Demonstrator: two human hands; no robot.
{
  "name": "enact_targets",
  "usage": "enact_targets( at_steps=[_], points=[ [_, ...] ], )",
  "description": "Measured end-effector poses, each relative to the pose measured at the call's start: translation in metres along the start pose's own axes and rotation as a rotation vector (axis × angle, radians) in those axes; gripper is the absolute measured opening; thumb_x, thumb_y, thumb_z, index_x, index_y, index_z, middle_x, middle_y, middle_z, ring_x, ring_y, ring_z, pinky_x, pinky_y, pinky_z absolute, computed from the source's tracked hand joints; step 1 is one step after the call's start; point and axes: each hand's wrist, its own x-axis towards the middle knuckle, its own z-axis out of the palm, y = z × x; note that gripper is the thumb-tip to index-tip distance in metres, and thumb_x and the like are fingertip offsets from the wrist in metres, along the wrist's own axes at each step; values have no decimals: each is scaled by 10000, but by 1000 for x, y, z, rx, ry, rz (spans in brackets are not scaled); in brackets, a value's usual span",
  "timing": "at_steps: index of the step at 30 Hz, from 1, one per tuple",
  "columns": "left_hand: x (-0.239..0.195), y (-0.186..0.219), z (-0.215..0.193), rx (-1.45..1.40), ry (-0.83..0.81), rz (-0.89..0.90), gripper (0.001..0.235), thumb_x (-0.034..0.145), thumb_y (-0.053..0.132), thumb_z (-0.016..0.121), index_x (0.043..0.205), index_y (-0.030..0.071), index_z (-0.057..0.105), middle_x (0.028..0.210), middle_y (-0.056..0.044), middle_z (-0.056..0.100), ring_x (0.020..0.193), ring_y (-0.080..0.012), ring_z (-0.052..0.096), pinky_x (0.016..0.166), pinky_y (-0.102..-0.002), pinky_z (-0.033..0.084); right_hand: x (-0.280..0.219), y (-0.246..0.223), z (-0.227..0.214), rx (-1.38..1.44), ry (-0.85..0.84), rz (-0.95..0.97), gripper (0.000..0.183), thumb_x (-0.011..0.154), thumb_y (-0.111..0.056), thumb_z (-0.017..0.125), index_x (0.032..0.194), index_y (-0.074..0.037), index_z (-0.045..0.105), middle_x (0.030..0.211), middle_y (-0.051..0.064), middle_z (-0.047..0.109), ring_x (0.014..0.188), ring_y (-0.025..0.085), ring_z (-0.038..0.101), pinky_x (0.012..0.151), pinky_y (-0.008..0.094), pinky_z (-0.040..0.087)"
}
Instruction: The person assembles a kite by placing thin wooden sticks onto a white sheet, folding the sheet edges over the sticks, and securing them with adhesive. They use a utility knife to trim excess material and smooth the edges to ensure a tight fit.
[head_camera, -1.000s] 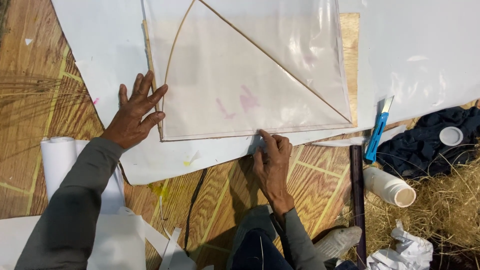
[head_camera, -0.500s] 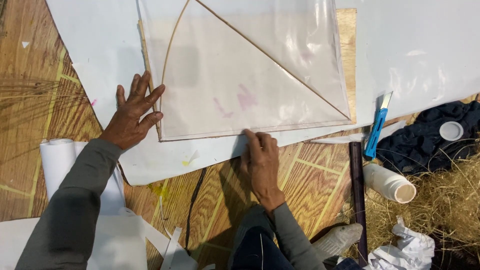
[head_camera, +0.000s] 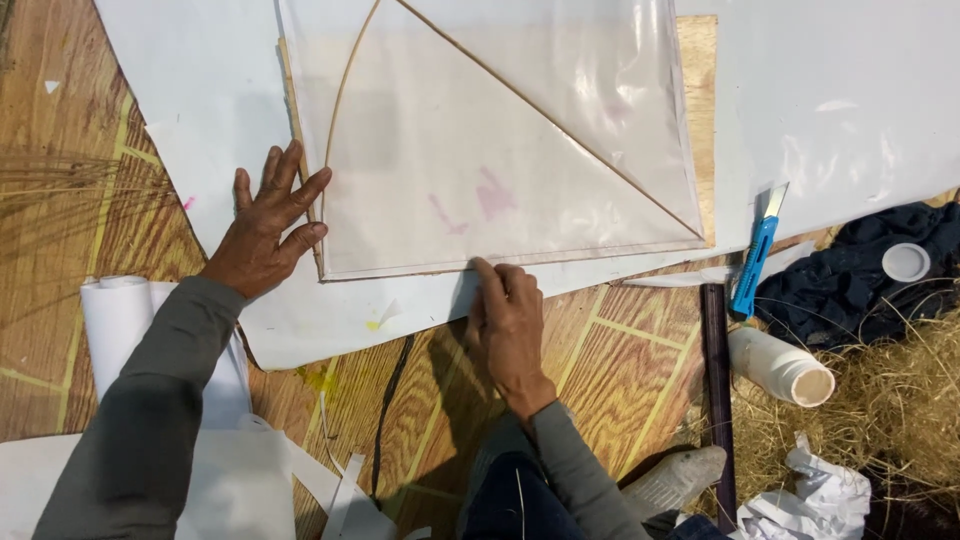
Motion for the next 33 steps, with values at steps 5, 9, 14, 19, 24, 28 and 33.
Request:
enact_targets(
  at_steps=[5,9,14,19,24,28,33],
  points=[
    [-1,3,-2,11,-12,-7,616,1049,326,512,1626,365,299,1747,-92,6,1571,-419,-8,1170,-708,-136,-10,71,-10,-93,98,54,505,814,22,685,1304,-100,668,1054,134,566,942,331,578,818,430,488],
    [0,5,-3,18,-10,-5,612,1051,342,501,1629,350,300,1747,-109,18,1570,-430,1,1171,-705,-130,-1,107,-57,-167,251,141,452,848,92,643,1282,-31,680,1028,175,551,926,332,533,835,419,454],
    [0,-5,4,42,27,50,620,1023,284,525,1612,296,333,1752,-126,60,1589,-423,4,1181,-712,-113,-2,112,-63,-253,289,204,523,850,101,658,1347,-56,620,1107,147,506,961,322,532,807,402,511],
    [0,-7,7,71,56,86,643,982,232,561,1595,248,368,1760,-120,87,1609,-396,-2,1200,-705,-106,-10,66,-30,-166,185,144,664,858,29,688,1484,-104,514,1216,134,524,1070,275,546,897,384,554],
    [0,-5,6,62,56,72,661,953,182,579,1586,186,389,1758,-166,105,1614,-391,1,1198,-688,-98,-15,83,-26,-251,180,73,794,751,68,757,1476,-183,549,1158,58,595,985,223,547,834,332,521],
    [1,-9,7,61,61,96,662,953,196,576,1587,174,385,1752,-198,112,1609,-421,5,1178,-723,-97,-3,134,-69,-288,218,140,599,853,57,706,1421,-85,583,1119,133,556,987,268,548,808,364,529],
    [2,-6,7,71,45,56,647,957,215,554,1580,156,388,1761,-177,94,1614,-382,-15,1198,-677,-127,7,144,-114,-399,282,185,589,807,121,597,1385,11,570,1115,174,486,970,323,468,865,441,407]
  ],
)
